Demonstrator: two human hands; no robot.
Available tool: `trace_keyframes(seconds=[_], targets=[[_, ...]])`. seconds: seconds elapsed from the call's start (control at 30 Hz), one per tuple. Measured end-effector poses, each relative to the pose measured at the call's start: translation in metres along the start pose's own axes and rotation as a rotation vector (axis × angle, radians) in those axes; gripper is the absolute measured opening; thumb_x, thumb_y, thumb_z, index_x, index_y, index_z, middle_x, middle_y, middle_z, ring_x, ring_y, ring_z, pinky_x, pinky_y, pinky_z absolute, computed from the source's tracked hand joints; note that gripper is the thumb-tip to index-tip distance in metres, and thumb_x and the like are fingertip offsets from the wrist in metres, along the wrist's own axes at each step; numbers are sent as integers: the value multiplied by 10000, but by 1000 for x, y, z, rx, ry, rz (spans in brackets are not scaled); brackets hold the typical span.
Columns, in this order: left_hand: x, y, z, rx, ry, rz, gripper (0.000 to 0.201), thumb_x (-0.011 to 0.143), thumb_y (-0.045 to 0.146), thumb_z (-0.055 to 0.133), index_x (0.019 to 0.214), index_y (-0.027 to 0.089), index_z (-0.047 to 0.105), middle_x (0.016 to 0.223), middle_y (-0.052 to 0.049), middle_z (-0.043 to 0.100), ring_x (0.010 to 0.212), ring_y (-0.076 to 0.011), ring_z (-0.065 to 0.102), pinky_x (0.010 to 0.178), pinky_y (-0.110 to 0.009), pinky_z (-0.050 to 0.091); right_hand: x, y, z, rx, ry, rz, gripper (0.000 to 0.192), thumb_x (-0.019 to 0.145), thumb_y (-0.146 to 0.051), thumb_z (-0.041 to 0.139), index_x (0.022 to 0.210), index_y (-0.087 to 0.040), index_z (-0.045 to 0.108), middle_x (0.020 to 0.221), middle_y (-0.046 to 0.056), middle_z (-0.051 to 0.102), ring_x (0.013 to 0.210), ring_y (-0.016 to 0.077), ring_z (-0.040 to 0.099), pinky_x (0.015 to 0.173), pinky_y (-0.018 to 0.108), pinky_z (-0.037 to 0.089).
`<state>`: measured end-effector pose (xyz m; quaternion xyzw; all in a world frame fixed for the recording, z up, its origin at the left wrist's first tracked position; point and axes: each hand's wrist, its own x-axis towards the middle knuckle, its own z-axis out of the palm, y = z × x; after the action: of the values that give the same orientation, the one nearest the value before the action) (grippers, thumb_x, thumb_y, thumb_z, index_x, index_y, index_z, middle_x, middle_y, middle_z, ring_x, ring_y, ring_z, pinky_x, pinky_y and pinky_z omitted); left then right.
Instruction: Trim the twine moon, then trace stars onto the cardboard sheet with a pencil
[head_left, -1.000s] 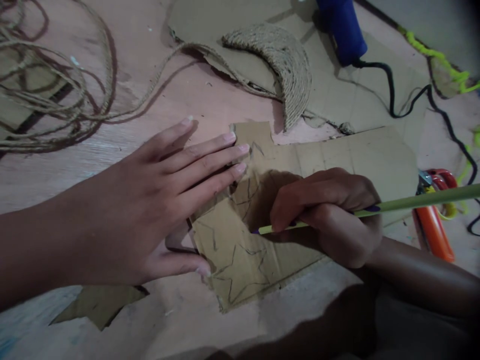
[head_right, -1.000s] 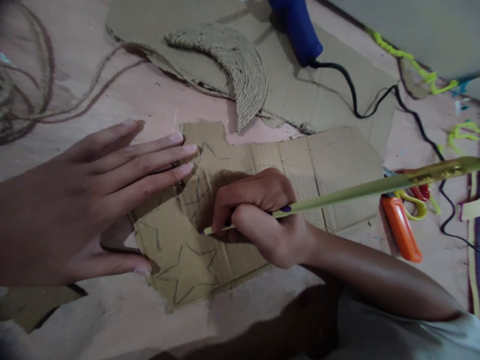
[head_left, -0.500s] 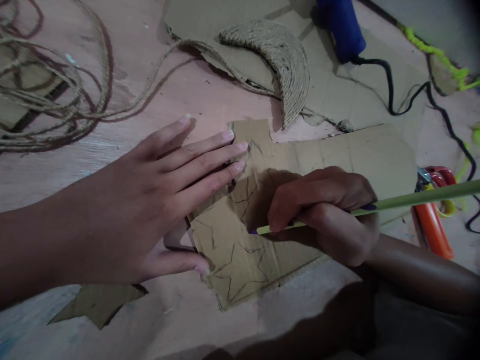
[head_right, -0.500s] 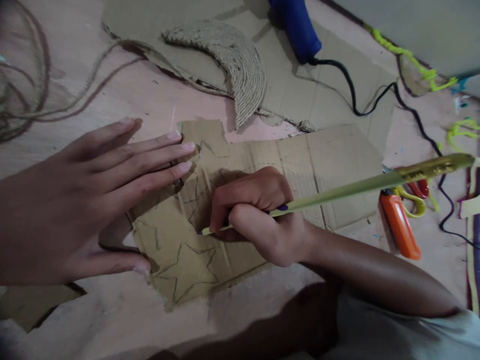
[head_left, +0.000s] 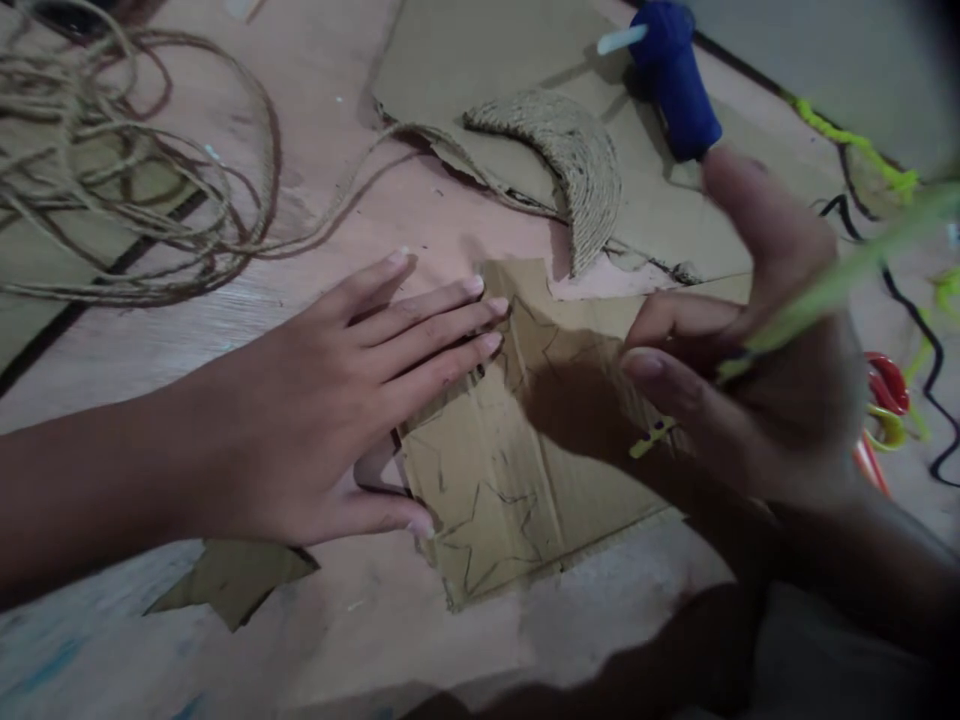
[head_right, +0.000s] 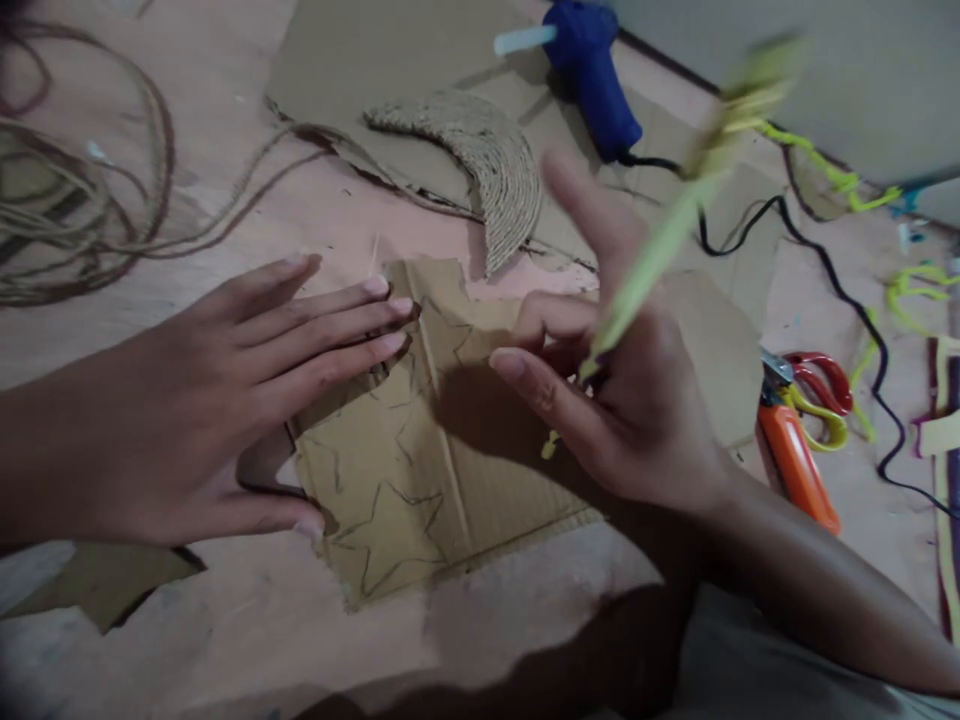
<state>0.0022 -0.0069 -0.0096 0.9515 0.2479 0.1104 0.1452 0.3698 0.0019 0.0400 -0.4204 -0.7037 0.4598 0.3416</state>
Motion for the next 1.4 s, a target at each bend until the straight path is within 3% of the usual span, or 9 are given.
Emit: trace_keyframes(seconds=[0.1, 0.23, 0.4, 0.43, 0.5, 0.57, 0.63, 0.83, 1.4], targets=[[0, -2, 1, 33, 9, 14, 1092, 1318, 923, 361, 2032, 96, 348, 2187, -154, 319, 2056, -359, 353, 1745, -500, -53, -1, 18, -4, -90, 129, -150, 1036, 999, 5, 1021, 1844, -528, 745, 2154, 42, 415, 931, 100, 761, 577, 202, 596], [-1, -6, 4, 24, 24, 35, 1144, 1294, 959, 401, 2047, 101, 328, 2187, -162, 323, 2063, -367, 334, 1745, -512, -56, 1, 38, -10, 137, 108, -78, 368, 1200, -164, 814, 1516, -285, 958, 1384, 113, 959, 777, 145, 799, 557, 206, 640], [-1, -9, 8, 34, 25, 59, 1197, 1273, 987, 417, 2071, 107, 267, 2172, -212, 336, 2059, -407, 342, 1747, -610, -1, -1, 38, -9, 193, 94, -214, 229, 986, -154, 1061, 1141, -272, 941, 967, 44, 982, 699, 208, 894, 586, 255, 675], [-1, -8, 10, 32, 34, 57, 1200, 1274, 993, 401, 2067, 101, 275, 2170, -211, 346, 2062, -394, 336, 1746, -584, -18, -3, 33, -5, 186, 84, -224, 122, 1037, -215, 1041, 1040, -260, 928, 873, 48, 946, 670, 215, 877, 559, 266, 647], [0, -7, 12, 10, 51, 36, 1178, 1289, 988, 356, 2059, 99, 293, 2171, -192, 360, 2065, -372, 328, 1741, -548, -43, -8, 21, 6, 188, 28, -190, 422, 1268, -407, 770, 909, -247, 923, 740, 61, 853, 590, 219, 809, 533, 317, 628], [0, -6, 13, -19, 55, 23, 1168, 1290, 991, 355, 2062, 117, 303, 2173, -170, 365, 2061, -372, 337, 1742, -539, -45, -11, 9, 18, 205, -72, -95, 566, 1348, -529, 584, 1125, -221, 1004, 962, 111, 936, 605, 209, 796, 548, 350, 642], [-1, -6, 12, -32, 47, 23, 1172, 1277, 998, 407, 2078, 150, 293, 2178, -164, 355, 2059, -384, 344, 1749, -550, -33, -11, 1, 28, 216, -174, -59, 426, 1309, -457, 691, 1182, -205, 1010, 1113, 113, 950, 719, 198, 835, 674, 350, 708], [-2, -8, 5, -18, -6, 34, 1178, 1279, 962, 477, 2117, 196, 163, 2201, -144, 274, 2080, -386, 284, 1759, -659, 32, -8, 6, 39, 193, -223, -12, 329, 1120, -49, 655, 965, -215, 893, 861, 17, 851, 725, 149, 777, 663, 256, 601], [1, -5, 1, -14, 13, 31, 1035, 1337, 890, 333, 2027, 121, 388, 2150, -172, 418, 2008, -436, 450, 1738, -716, 149, -4, 8, 44, 108, -302, -108, 331, 1163, -51, 598, 907, -221, 720, 860, -3, 757, 769, 125, 711, 715, 254, 567]])
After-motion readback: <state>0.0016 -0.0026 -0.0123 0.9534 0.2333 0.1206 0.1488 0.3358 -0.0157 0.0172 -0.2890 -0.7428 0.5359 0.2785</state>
